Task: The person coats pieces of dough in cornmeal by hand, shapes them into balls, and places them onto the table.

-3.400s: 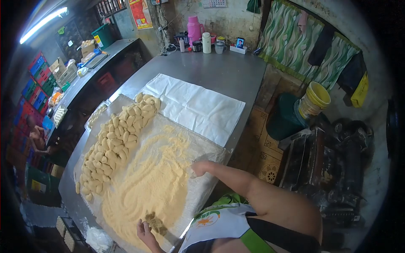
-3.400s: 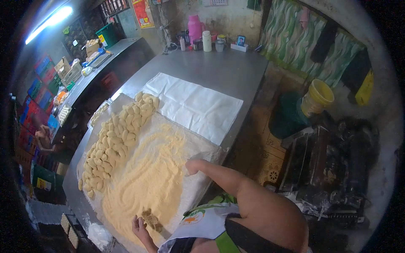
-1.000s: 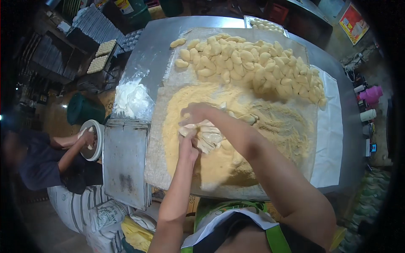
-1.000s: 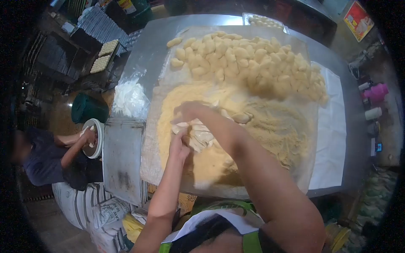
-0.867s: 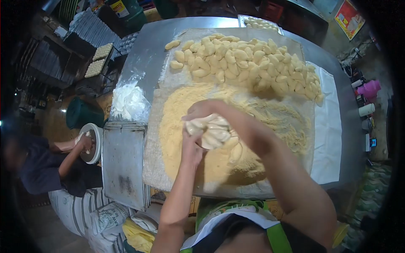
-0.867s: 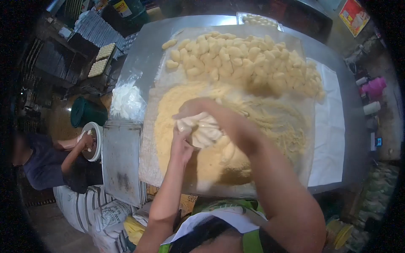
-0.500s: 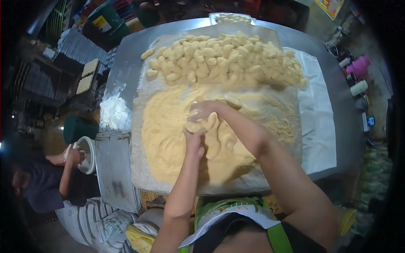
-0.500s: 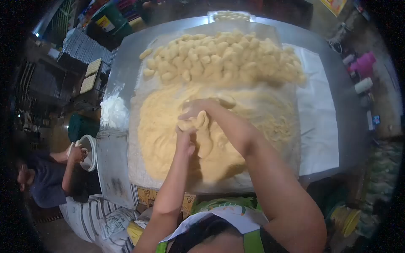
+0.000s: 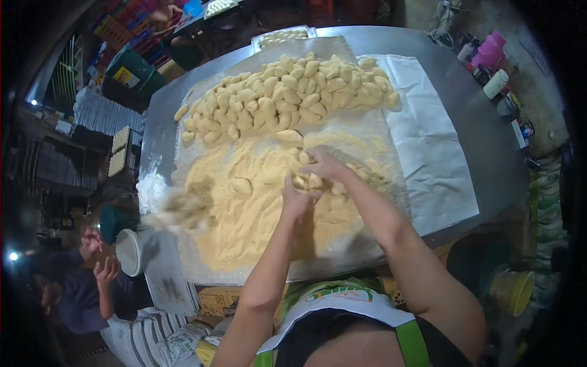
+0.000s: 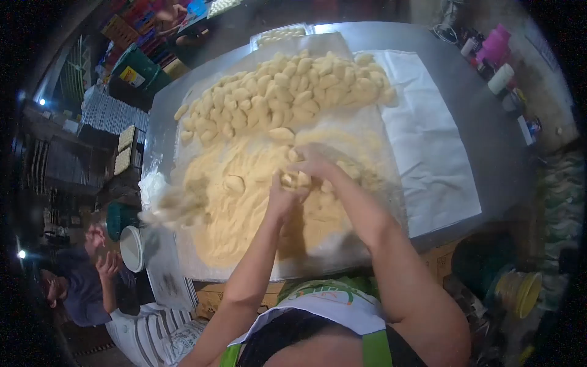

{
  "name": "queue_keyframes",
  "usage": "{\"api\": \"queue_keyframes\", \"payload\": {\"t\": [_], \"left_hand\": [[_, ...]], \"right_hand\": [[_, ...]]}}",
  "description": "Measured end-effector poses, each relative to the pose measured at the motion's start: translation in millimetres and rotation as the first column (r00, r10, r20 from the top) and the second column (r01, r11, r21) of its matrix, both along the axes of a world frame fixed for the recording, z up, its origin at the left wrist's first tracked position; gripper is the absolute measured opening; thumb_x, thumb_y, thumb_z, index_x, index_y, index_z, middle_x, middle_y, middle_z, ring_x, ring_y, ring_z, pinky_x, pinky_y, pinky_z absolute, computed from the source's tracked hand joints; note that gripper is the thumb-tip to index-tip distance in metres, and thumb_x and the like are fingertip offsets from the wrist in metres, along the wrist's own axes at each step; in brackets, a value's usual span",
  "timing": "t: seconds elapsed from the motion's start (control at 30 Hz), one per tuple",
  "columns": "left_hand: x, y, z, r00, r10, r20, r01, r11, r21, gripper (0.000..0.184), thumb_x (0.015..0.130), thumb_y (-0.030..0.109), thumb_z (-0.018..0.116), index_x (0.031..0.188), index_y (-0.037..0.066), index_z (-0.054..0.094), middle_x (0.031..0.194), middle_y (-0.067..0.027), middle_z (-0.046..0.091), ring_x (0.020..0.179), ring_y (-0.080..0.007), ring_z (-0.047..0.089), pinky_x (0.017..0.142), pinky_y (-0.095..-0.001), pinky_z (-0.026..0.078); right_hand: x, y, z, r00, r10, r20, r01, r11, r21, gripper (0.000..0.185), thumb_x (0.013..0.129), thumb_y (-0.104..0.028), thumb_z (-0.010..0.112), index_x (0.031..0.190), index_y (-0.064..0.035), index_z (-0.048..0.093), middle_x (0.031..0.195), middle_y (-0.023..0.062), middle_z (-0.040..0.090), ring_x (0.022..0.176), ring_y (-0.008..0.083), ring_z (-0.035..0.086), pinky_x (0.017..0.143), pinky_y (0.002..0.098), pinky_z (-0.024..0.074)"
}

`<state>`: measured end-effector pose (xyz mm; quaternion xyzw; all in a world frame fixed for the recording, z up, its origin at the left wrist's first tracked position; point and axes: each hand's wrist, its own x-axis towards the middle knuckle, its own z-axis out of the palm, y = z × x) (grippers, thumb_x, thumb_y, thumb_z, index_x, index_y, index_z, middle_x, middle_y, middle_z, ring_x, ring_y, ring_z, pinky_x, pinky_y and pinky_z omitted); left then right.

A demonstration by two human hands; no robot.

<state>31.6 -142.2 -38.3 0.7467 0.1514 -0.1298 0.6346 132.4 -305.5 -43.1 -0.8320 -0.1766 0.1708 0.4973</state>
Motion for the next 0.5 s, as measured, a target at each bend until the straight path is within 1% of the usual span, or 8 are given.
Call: {"api": "queue_keyframes", "payload": {"t": [0.03, 0.07, 0.1, 0.2, 0.27, 0.4, 0.47, 0.5], "left_hand": [[1, -11, 14, 0.999, 0.027, -0.042, -0.035, 0.980, -0.197, 0.116, 0.065, 0.010, 0.090, 0.157, 0.006, 0.019, 0.144, -0.0229, 0.047, 0.130, -0.0328, 0.050, 0.103, -0.0425, 0.048], [-2, -11, 19, 0.999, 0.021, -0.047, -0.030, 0.980, -0.195, 0.116, 0.065, 0.010, 0.090, 0.157, 0.006, 0.019, 0.144, -0.0229, 0.047, 0.130, -0.0328, 0.050, 0.103, -0.0425, 0.048], [-4, -2, 24, 1.000, 0.027, 0.007, -0.026, 0.996, -0.091, 0.114, 0.064, 0.012, 0.090, 0.155, 0.003, 0.022, 0.144, -0.0227, 0.047, 0.130, -0.0331, 0.050, 0.105, -0.0415, 0.046], [-7, 10, 27, 0.992, 0.016, 0.124, -0.031, 0.993, 0.116, 0.112, 0.062, 0.016, 0.091, 0.152, -0.003, 0.027, 0.143, -0.0224, 0.048, 0.130, -0.0336, 0.050, 0.109, -0.0393, 0.042], [-4, 5, 6, 0.974, -0.185, 0.132, 0.145, 0.953, 0.266, 0.103, 0.065, 0.017, 0.089, 0.151, 0.004, 0.033, 0.143, -0.0235, 0.047, 0.128, -0.0344, 0.051, 0.104, -0.0398, 0.046], [12, -30, -21, 0.946, -0.311, 0.096, 0.220, 0.829, 0.515, 0.096, 0.067, 0.020, 0.088, 0.149, 0.005, 0.038, 0.142, -0.0230, 0.047, 0.126, -0.0346, 0.052, 0.103, -0.0403, 0.047], [30, -37, -14, 0.942, -0.326, 0.084, 0.214, 0.771, 0.600, 0.095, 0.068, 0.022, 0.087, 0.148, 0.004, 0.039, 0.141, -0.0224, 0.047, 0.125, -0.0345, 0.052, 0.103, -0.0405, 0.046], [39, -33, 6, 0.943, -0.311, 0.114, 0.213, 0.833, 0.511, 0.094, 0.067, 0.022, 0.087, 0.146, 0.003, 0.041, 0.141, -0.0222, 0.048, 0.124, -0.0351, 0.053, 0.103, -0.0404, 0.046]], "right_hand": [[-3, -15, -1, 1.000, -0.009, -0.005, 0.009, 1.000, 0.002, 0.060, 0.081, -0.040, 0.079, 0.126, -0.0031, 0.064, 0.123, 0.0169, 0.063, 0.115, 0.0274, 0.060, 0.100, 0.0367, 0.0464], [-6, -38, 1, 0.999, -0.036, -0.038, 0.038, 0.998, 0.058, 0.068, 0.079, -0.041, 0.081, 0.132, -0.0037, 0.059, 0.131, 0.0194, 0.058, 0.121, 0.0308, 0.056, 0.104, 0.0391, 0.0436], [-9, -60, 5, 0.996, -0.063, -0.068, 0.071, 0.991, 0.116, 0.078, 0.076, -0.043, 0.082, 0.138, -0.0043, 0.054, 0.138, 0.0219, 0.052, 0.127, 0.0342, 0.052, 0.107, 0.0416, 0.0408], [-73, -98, 22, 0.945, -0.291, 0.149, 0.299, 0.954, -0.032, 0.085, 0.072, -0.043, 0.085, 0.142, -0.0080, 0.050, 0.134, 0.0206, 0.054, 0.125, 0.0339, 0.053, 0.107, 0.0430, 0.0412], [-122, -96, 22, 0.816, -0.159, 0.555, 0.494, 0.689, -0.530, 0.090, 0.070, -0.044, 0.085, 0.144, -0.0089, 0.048, 0.139, 0.0204, 0.051, 0.129, 0.0308, 0.051, 0.107, 0.0354, 0.0412], [-127, -59, -22, 0.860, -0.121, 0.496, 0.413, 0.737, -0.535, 0.103, 0.067, -0.047, 0.087, 0.150, -0.0117, 0.039, 0.147, 0.0217, 0.044, 0.139, 0.0365, 0.040, 0.111, 0.0456, 0.0375], [-93, -62, -31, 0.912, -0.327, 0.249, 0.361, 0.927, -0.102, 0.107, 0.067, -0.046, 0.086, 0.153, -0.0117, 0.032, 0.151, 0.0213, 0.038, 0.142, 0.0402, 0.034, 0.112, 0.0554, 0.0317], [-81, -65, -36, 0.924, -0.373, 0.089, 0.359, 0.923, 0.139, 0.109, 0.067, -0.045, 0.086, 0.154, -0.0117, 0.029, 0.153, 0.0211, 0.035, 0.143, 0.0420, 0.031, 0.113, 0.0603, 0.0288]]}}
